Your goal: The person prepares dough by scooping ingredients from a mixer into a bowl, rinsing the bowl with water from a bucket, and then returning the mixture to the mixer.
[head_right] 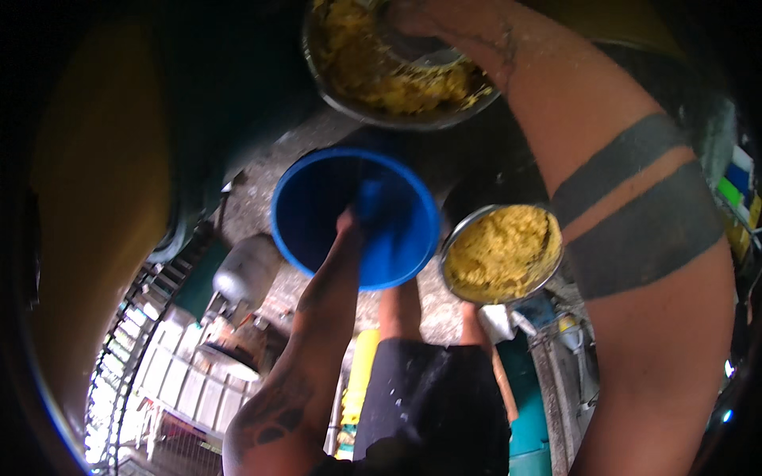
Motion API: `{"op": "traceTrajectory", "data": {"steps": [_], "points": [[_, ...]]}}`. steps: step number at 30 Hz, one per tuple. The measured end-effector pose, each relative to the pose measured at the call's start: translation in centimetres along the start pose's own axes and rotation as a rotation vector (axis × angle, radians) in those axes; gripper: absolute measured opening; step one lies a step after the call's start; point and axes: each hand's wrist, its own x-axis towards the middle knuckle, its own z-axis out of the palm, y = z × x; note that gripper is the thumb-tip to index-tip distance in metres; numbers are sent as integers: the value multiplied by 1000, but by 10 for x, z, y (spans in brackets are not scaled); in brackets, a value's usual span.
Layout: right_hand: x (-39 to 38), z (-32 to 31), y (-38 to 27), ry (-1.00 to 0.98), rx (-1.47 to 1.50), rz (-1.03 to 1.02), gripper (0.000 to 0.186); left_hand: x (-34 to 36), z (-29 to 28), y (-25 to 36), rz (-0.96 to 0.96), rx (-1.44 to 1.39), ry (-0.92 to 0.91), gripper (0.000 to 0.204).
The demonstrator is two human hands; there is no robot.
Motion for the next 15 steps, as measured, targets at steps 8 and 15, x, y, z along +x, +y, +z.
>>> {"op": "traceTrajectory", "data": {"steps": [8, 15], "points": [[-13, 46, 39, -64, -95, 79, 1, -64, 126, 87, -326, -1045, -236, 49], [7, 32, 14, -32, -43, 17, 9, -13, 42, 57, 444, 695, 122, 62]]}}
